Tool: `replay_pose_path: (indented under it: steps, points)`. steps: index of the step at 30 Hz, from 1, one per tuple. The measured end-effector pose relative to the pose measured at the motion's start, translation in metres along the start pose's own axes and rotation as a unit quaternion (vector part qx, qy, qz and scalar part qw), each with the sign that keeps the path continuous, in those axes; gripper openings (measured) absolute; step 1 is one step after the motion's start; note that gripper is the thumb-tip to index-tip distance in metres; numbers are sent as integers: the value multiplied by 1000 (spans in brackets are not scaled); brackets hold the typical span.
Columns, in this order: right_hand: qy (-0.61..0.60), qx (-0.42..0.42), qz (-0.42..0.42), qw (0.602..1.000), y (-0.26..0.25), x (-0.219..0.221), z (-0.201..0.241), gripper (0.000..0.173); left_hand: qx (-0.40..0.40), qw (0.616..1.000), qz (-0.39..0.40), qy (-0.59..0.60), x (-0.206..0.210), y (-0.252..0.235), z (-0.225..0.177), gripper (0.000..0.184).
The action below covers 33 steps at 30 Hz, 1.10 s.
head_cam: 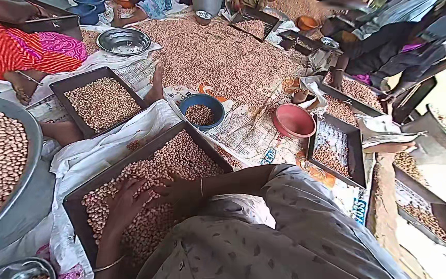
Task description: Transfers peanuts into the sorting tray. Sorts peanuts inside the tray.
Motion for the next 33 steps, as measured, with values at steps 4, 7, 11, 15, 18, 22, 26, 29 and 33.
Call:
replay_pose_path:
  steps: [4,7,11,15,18,22,26,29,33]
  points:
    - [54,175,17,983,66,-22,-74,66,183,981,62,24,34,-4,-50,32]
    - [33,238,-90,966,46,-44,-120,66,189,981,-15,49,21,-5,-48,37]
    - [12,158,-220,963,-48,-54,-104,68,115,974,-197,-3,-28,7,-23,40]
    - [34,39,-141,989,-98,-38,-48,50,-43,950,-306,-56,-77,36,12,51]
    - [71,72,-114,988,-75,-48,-68,49,-180,921,-346,-12,-99,76,48,62]
    - [60,129,-102,985,2,-60,-121,43,-229,927,-239,177,-62,115,86,54]
    - [-34,114,-62,991,66,-46,-67,66,-185,863,-236,407,-31,131,66,55]
    - [-85,95,-65,990,66,-43,5,88,-148,844,-271,438,-49,134,37,64]
    - [-19,26,-122,992,22,-44,34,90,17,848,-290,443,-77,138,5,70]
Point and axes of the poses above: each hand's wrist, its own y-axis away from the middle knuckle, its own x-axis out of the palm, z = x × y, the point moved 10 cm from there along -y, towards the middle knuckle, and after that the axes turned 1 degree about -y, right-handed, at the moved point
